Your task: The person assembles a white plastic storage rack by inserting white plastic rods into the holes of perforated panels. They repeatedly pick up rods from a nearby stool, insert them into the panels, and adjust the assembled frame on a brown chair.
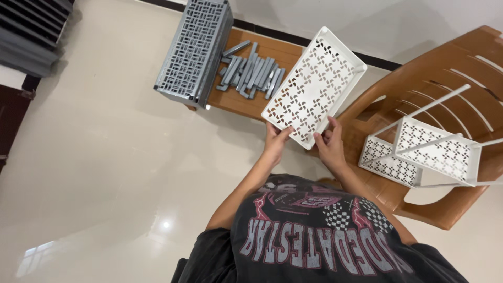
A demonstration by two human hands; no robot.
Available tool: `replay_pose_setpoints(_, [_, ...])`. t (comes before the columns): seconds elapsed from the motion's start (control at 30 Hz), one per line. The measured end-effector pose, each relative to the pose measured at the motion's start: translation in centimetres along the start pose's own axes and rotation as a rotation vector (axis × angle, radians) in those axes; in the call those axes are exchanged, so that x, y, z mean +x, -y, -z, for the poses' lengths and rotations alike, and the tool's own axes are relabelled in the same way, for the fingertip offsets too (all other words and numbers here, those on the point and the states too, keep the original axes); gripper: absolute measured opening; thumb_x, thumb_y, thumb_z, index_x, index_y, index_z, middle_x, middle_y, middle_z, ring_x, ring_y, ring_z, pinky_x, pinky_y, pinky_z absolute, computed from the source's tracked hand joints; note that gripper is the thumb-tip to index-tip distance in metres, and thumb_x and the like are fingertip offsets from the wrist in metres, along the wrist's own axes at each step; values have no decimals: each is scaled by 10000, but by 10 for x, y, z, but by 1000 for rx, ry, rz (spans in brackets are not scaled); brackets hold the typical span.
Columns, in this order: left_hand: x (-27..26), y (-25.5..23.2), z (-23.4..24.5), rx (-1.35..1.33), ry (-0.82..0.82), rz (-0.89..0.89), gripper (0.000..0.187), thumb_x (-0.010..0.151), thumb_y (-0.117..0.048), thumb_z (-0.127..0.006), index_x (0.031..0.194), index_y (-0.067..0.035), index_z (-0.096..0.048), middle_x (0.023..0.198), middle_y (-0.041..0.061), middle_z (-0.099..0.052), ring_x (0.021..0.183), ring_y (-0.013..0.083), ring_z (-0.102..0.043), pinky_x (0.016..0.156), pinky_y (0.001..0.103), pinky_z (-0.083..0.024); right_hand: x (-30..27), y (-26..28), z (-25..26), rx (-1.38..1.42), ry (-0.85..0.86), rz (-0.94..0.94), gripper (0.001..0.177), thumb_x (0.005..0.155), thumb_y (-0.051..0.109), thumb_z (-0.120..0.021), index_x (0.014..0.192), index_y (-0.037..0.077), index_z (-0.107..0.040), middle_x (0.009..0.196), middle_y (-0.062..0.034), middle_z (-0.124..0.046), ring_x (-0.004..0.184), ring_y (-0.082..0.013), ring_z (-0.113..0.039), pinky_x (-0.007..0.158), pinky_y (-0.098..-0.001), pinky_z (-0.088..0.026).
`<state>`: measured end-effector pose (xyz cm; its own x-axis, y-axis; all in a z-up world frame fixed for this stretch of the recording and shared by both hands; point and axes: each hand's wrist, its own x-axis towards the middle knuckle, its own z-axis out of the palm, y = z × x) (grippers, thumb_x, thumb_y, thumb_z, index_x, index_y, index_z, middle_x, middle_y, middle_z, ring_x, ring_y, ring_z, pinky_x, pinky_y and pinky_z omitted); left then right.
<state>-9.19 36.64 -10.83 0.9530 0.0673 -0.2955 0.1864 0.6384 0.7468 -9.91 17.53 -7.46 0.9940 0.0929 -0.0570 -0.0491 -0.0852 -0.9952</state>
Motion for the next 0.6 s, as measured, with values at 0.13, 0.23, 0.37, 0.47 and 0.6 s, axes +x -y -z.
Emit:
replay_pose_setpoints(0.13, [-7, -42, 38, 99, 21, 51, 679, 928, -154, -702, 1462, -61, -293, 1319, 138, -605, 1128, 241, -683, 881, 389, -632, 19, -18, -33, 74, 2, -22, 523, 1025, 69, -630, 1406, -11, -279, 1076, -196, -685, 968, -167, -686, 831, -279, -569])
replay_pose_setpoints(0.23, [-13, -64, 62, 245, -53, 118, 657, 933, -232, -699, 1446, -32, -341, 1284, 159, -624, 1058, 238, -705, 768, 390, -639, 33, -26, -54, 74, 50, -43, 481, 1007, 76, -643, 1344, -3, -310, 1066, -169, -668, 912, -144, -666, 752, -271, -554])
replay_pose_setpoints(0.37, [-10, -81, 93, 237, -98, 193, 625, 972, -279, -678, 1415, 33, -367, 1173, 251, -677, 918, 296, -754, 739, 373, -648, 62, -32, -85, 1, 132, -110, 422, 1005, 83, -641, 1286, 9, -334, 985, -154, -657, 794, -147, -640, 652, -286, -536])
replay_pose_setpoints(0.47, [9, -87, 119, 168, -125, 159, 627, 959, -269, -682, 1397, 46, -363, 1169, 236, -666, 907, 295, -761, 759, 387, -661, 91, -46, -112, 48, 188, -128, 392, 1002, 83, -641, 1252, 18, -346, 995, -132, -653, 810, -129, -652, 661, -277, -562])
replay_pose_setpoints(0.6, [50, -95, 158, 194, -187, 130, 601, 964, -257, -695, 1393, 56, -414, 1192, 221, -674, 931, 297, -759, 775, 403, -658, 138, -77, -149, 69, 260, -122, 365, 996, 86, -644, 1231, 28, -371, 1004, -118, -656, 828, -124, -673, 672, -270, -585])
